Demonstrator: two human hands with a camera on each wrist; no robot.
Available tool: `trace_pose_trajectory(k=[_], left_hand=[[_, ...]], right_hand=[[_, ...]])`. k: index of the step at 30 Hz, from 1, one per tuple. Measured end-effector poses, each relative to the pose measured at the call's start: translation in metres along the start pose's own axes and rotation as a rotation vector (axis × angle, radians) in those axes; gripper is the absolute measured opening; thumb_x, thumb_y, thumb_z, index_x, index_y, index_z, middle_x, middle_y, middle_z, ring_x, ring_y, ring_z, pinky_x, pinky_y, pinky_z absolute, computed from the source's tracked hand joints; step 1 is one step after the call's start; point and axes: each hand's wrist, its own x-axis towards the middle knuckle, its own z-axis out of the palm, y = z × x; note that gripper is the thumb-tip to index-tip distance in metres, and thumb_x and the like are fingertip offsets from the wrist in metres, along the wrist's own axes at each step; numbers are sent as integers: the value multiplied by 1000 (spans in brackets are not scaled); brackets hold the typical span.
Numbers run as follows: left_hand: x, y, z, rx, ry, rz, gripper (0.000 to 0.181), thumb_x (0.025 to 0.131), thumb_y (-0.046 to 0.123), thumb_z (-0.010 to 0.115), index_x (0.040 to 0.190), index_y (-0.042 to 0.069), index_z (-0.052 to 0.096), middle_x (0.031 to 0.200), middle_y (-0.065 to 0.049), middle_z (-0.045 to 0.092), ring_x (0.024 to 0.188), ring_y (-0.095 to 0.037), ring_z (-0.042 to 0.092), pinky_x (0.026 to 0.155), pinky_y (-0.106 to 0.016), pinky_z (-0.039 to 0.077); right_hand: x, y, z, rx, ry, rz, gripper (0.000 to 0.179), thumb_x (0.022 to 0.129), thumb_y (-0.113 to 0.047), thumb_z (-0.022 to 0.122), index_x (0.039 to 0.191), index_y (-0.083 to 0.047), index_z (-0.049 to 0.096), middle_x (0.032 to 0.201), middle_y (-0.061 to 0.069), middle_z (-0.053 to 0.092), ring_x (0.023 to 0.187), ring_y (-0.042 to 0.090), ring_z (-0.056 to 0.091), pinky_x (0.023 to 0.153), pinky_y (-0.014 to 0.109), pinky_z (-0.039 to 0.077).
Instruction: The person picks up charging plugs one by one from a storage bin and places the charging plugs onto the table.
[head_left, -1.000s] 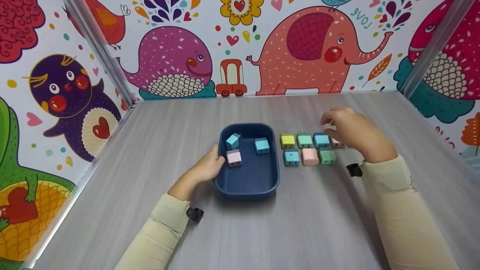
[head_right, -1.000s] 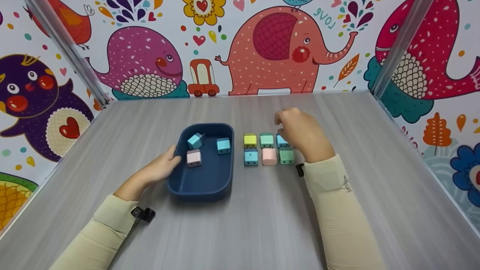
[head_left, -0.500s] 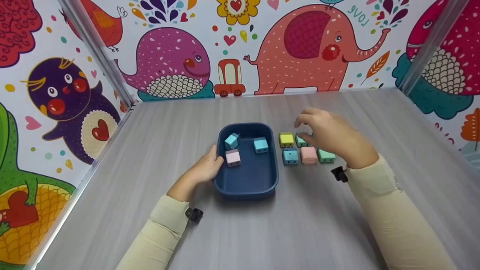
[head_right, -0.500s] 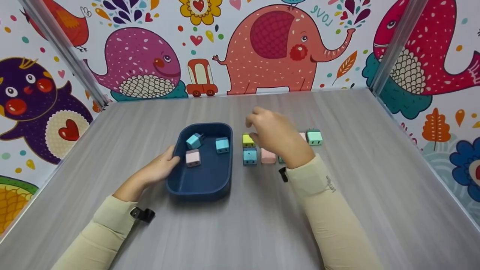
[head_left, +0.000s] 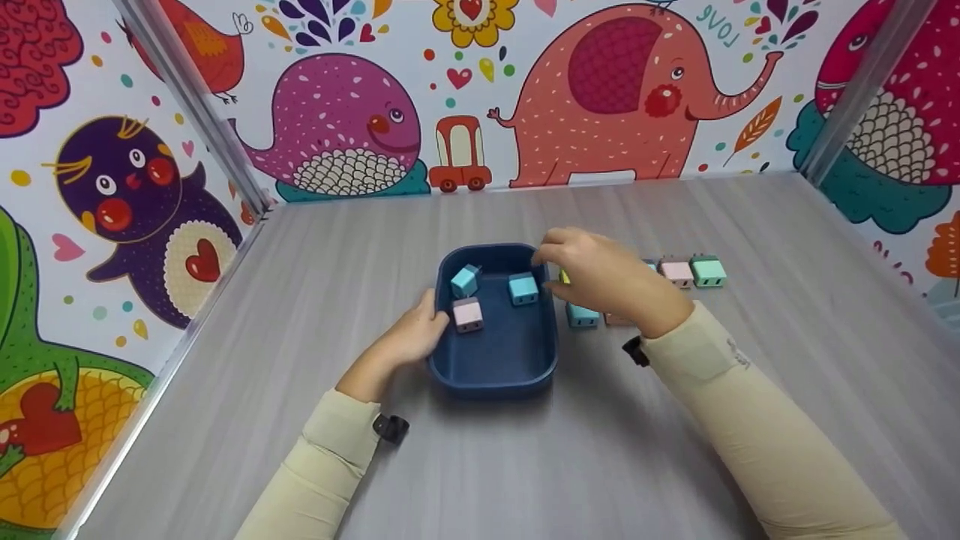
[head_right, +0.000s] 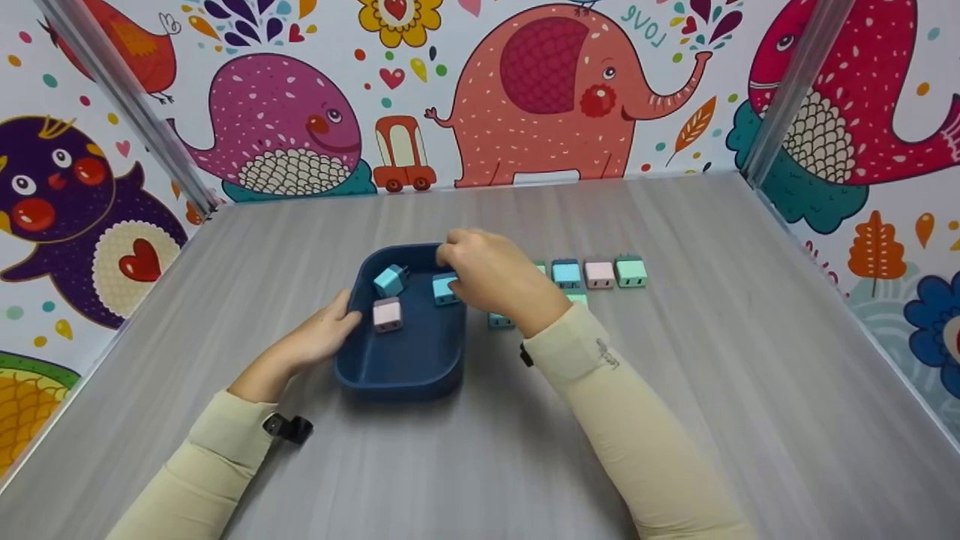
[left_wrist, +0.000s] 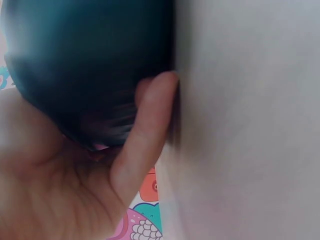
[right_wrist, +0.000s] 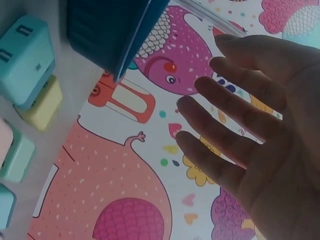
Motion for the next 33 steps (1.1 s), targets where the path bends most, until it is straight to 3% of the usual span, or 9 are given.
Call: trace_pose_trajectory(k=[9,15,20,33], left_hand=[[0,1,0,-18,-9,5,56,112,18,35,163,-2,25,156,-31,47,131,-37,56,113,-56,41],[0,0,-2,-11,-19,18,55,111,18,34,162,-2,25,151,-33,51,127,-38,60,109,-54,45],[1,-1,0,-8,-11,13,52,111,17,35,159,-3,28,151,-32,52,127,-36,59,110,-55,44],[0,1,0,-29,-16,-13,54,113,19,35,162,-1,25,154,-29,48,126,-36,56,110,-54,43]], right_hand=[[24,-12,18,-61,-58,-28,36,92,-13,85,126,-4,77,122,16,72,107,28,71,95,43,59],[34,-16,35,-103,-82,-61,34,91,-11,85,124,-2,78,118,16,73,104,27,73,92,41,60],[40,-15,49,-144,-114,-39,33,93,-11,83,124,-3,79,112,15,73,98,27,72,91,40,61],[49,-7,67,-234,-150,-26,28,97,-11,76,124,-1,77,117,17,74,106,32,71,105,55,53]])
